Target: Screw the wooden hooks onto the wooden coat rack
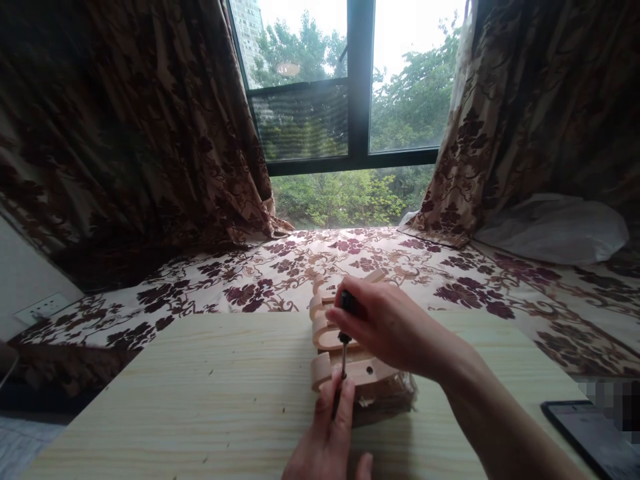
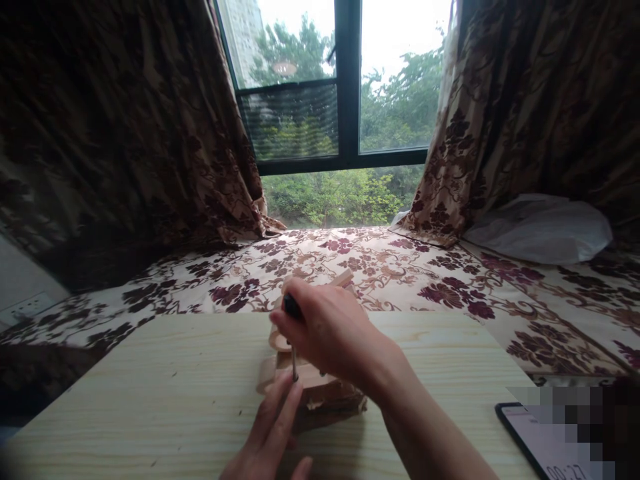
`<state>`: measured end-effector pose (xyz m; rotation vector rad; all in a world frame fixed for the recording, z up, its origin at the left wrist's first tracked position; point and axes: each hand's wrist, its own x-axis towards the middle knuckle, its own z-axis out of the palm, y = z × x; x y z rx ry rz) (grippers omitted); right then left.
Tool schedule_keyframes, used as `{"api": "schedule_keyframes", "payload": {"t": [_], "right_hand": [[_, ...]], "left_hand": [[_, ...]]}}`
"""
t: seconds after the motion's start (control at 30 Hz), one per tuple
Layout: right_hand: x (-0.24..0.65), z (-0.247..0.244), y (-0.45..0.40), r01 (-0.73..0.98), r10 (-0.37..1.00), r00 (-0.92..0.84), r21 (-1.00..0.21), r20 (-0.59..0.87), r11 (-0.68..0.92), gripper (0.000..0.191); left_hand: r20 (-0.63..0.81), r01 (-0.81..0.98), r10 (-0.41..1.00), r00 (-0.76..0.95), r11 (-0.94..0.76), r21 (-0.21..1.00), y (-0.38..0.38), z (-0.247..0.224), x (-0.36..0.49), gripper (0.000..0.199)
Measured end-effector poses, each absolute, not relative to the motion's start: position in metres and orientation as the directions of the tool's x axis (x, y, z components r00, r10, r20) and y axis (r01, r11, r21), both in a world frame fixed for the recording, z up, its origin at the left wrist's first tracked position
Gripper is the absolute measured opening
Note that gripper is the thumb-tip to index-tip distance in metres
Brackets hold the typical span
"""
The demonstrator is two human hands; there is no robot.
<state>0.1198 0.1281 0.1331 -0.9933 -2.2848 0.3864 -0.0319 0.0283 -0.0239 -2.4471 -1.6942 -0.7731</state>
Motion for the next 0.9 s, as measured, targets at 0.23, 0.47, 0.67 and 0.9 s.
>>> {"api": "schedule_keyframes", "payload": {"t": [0.23,0.47,0.67,0.9], "right_hand": [[0.123,0.15,0.128,0.618,0.725,-0.6,-0.378,0.338,0.689,0.015],[0.118,0.187,0.118,0.515,0.524,-0.845,-0.104,0.105,0.851,0.012],[0.11,0.171,0.127,0.655,0.654,-0.732,-0.068,0.192,0.753,0.01],[0.11,0.181,0.116,0.615,0.62,-0.77,-0.083,0.15,0.784,0.008]], "left_hand": [[0.398,0.898,0.871,0.289,-0.391,0.203,0.029,-0.018,-0.032,0.087],[0.457,0.879,0.83,0.32,-0.44,0.185,0.03,-0.017,-0.031,0.081],[0.466,0.868,0.829,0.31,-0.447,0.218,0.031,-0.021,-0.03,0.08],[0.47,0.865,0.841,0.268,-0.425,0.267,0.028,-0.014,-0.025,0.072]]}}
